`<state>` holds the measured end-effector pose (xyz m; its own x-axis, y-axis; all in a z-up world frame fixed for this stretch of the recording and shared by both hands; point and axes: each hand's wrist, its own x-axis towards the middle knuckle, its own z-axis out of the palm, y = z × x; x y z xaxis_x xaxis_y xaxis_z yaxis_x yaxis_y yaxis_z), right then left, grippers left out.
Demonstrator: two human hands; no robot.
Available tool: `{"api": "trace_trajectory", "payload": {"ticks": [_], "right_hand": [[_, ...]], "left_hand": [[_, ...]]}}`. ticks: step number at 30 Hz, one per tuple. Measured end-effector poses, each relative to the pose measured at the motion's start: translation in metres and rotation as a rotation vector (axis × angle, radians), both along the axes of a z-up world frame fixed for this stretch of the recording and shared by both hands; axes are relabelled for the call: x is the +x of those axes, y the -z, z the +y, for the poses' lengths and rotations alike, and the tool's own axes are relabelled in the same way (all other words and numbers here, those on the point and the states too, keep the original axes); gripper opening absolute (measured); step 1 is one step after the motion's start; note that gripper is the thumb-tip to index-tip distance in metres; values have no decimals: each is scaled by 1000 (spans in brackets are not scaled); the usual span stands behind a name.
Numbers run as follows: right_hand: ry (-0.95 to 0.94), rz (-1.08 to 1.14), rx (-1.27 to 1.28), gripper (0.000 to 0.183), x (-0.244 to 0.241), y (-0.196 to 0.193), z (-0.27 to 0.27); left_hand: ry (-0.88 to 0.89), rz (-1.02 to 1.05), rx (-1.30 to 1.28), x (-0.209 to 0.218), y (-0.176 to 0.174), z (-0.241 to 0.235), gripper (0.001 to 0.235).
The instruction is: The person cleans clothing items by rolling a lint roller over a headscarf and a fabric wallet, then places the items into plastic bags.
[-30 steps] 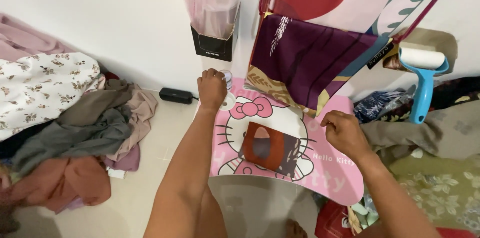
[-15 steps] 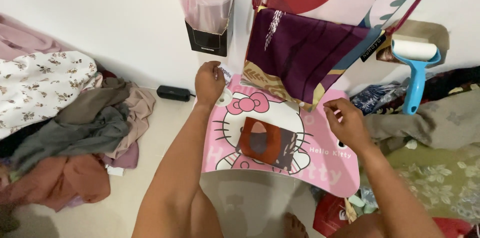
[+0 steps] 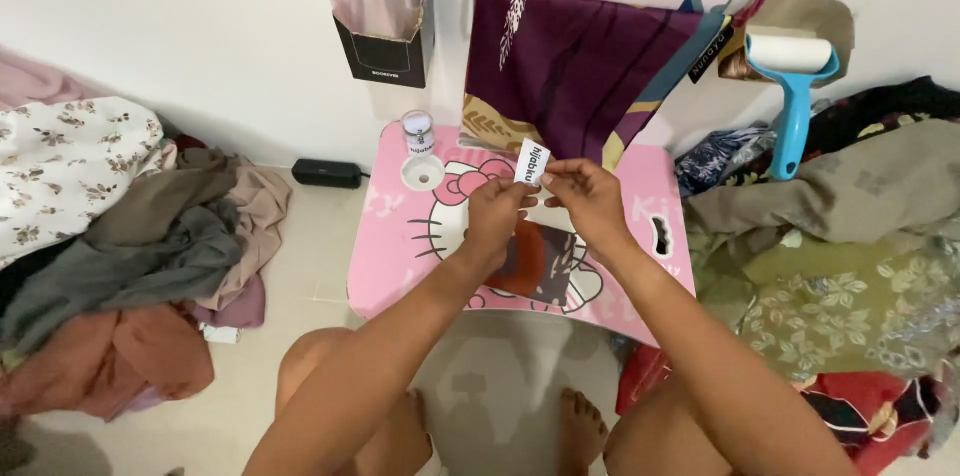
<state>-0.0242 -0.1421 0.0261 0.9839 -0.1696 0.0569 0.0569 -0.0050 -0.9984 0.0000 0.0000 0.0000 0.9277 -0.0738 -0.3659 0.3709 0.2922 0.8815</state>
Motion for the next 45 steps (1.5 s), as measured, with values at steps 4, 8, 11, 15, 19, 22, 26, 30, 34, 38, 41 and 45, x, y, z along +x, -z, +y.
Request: {"api": "trace_trajectory", "payload": {"ticks": [4,8,11,15,19,22,26,30,34,38,41,45], "right_hand": [[83,-25,25,24,8,18,4],[77,-38,-22,19,19,41,-7],[-24,17,-134,21,22,43,-16],[-99,43,-268,21,33,76,-34],[-260,184,-476,22,34,118,-39],[-330,218,-536,22,37,141,-42],[-340,245,-631,21,39,142,-41],[-320,232,-660,22,39,135,-37],[-309,199,-661,23,35,120,-33],[-241,62,-686,21,24,99,-29],[-232,-83,-751,18,16,99,-30],[-300,-210,-929,15,-16,74,-20]], "left_hand": [[77,-72,63,-6,-2,4,29],[240,-179,202,2,24,11,42],[389,-313,594,15,29,31,55],[473,-642,1153,6,3,56,54],[743,-866,1482,13,41,71,44],[912,-912,1467,5,44,75,41],[1044,-976,1446,3,60,80,47],[1092,-959,1445,-6,38,87,54],[1156,-909,1383,-16,20,90,70],[1159,-917,1438,-18,42,92,93],[1152,-928,1509,-24,56,97,102],[1156,-897,1522,-28,73,100,107]]}}
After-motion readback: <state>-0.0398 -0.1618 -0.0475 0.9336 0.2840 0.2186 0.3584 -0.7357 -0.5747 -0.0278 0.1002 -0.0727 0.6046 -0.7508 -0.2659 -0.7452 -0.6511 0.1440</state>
